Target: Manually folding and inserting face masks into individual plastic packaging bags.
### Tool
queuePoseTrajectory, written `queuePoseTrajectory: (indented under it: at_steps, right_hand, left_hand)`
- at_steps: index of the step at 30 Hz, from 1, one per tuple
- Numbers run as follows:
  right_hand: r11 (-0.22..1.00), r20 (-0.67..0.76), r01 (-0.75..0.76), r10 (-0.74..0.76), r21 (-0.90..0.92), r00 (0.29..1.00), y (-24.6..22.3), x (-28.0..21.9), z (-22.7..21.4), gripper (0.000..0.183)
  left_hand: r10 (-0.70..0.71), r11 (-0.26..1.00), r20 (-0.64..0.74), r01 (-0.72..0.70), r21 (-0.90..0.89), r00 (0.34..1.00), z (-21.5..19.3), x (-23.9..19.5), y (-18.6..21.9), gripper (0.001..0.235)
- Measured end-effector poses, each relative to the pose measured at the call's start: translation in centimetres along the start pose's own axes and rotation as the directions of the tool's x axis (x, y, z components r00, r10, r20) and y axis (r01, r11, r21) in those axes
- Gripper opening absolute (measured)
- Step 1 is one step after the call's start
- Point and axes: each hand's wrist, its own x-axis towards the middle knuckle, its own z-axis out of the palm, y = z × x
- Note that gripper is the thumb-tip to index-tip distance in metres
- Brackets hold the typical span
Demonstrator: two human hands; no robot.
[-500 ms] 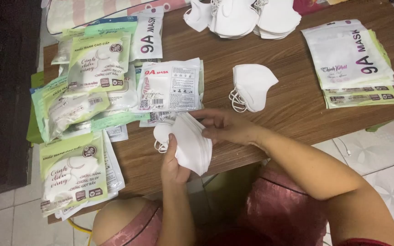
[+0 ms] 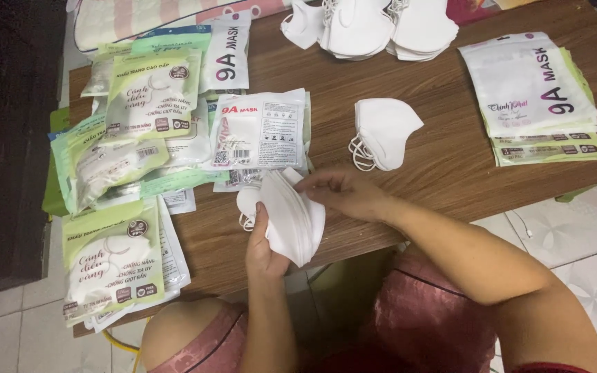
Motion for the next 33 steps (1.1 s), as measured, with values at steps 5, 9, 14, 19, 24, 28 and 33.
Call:
queuePoseTrajectory:
  at_steps: [5,9,14,19,24,28,33]
  right_hand:
    - [0.998,-0.019,0.059,-0.059,-0.01,0.998,-0.5,-0.2,0.3,0.024]
    - [0.996,-0.023,0.088,-0.088,0.006,0.996,-0.3,-0.1,0.3,0.031]
    - [0.997,-0.003,0.063,-0.063,-0.037,0.998,0.1,-0.3,0.1,0.033]
    - [0.998,-0.008,0.059,-0.059,-0.014,0.998,-0.3,-0.5,0.1,0.035]
    - [0.999,-0.008,0.021,-0.021,0.034,1.0,-1.3,-0.8,0.6,0.038]
    - [0.996,0.007,0.022,-0.023,0.09,1.0,-0.4,-0.4,0.3,0.038]
    - [0.99,0.0,0.095,-0.096,0.105,0.995,-2.3,-0.3,1.2,0.048]
  left_hand:
    - [0.001,1.0,0.01,-0.001,-0.006,1.0,-0.7,0.3,-0.1,0.051]
    - [-0.011,1.0,0.044,0.011,-0.017,0.999,-0.5,0.4,-0.1,0.051]
    - [-0.014,0.999,0.021,0.014,-0.029,1.0,0.0,0.3,0.0,0.051]
    - [-0.006,0.999,0.024,0.007,-0.034,1.0,0.0,0.3,-0.1,0.051]
    - [-0.014,1.0,-0.007,0.014,-0.01,1.0,-0.6,0.7,-0.1,0.055]
    - [-0.008,1.0,-0.019,0.007,-0.015,1.0,-0.1,0.2,0.0,0.053]
    - [-0.015,1.0,-0.025,0.014,-0.025,1.0,0.4,0.0,0.1,0.054]
